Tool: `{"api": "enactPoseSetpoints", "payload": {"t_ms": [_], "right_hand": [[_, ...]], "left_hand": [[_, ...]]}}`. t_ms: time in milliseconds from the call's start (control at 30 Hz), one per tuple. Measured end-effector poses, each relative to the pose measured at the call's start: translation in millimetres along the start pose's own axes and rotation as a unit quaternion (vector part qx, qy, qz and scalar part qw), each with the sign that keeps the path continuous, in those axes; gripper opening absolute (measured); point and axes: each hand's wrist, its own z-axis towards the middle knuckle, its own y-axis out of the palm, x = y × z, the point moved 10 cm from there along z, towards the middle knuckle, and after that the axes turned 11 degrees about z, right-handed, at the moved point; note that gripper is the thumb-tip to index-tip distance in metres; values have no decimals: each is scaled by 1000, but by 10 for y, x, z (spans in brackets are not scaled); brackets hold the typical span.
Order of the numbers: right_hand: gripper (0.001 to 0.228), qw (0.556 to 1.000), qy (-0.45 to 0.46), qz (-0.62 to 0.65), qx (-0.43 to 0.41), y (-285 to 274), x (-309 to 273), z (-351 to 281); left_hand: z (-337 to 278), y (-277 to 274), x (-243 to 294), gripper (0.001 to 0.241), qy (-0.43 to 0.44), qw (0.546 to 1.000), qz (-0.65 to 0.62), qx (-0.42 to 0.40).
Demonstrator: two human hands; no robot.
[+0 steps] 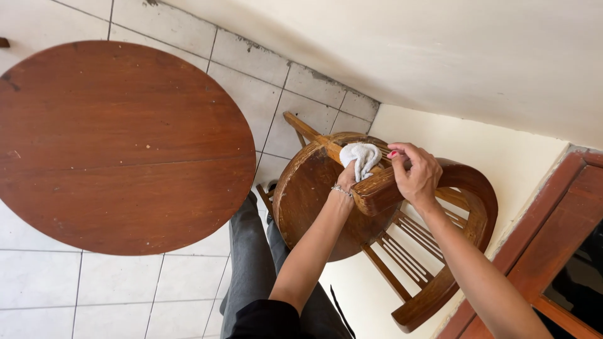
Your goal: Wiping down wooden chairs and a table using a white cloth.
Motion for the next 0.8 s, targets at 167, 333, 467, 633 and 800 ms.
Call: {"api": "enactPoseSetpoints", "payload": {"t_ms": [167,333,467,633,800], "right_hand": [[15,1000,4,-4,0,-26,-204,49],[17,1000,22,-2,2,-50,-238,41],[18,998,52,18,11,-57,-223,63],[18,997,61,35,11,-67,-190,34],[18,998,41,38,14,-77,-221,35]], "left_hand": [[205,-407,304,24,18,988,-104,113],[347,-849,423,28,53,972,-120,193],[259,-930,3,39,83,972,44,215],[-313,-216,44,59,24,934,168,315],[725,-1269,207,41,11,969,57,239]]}}
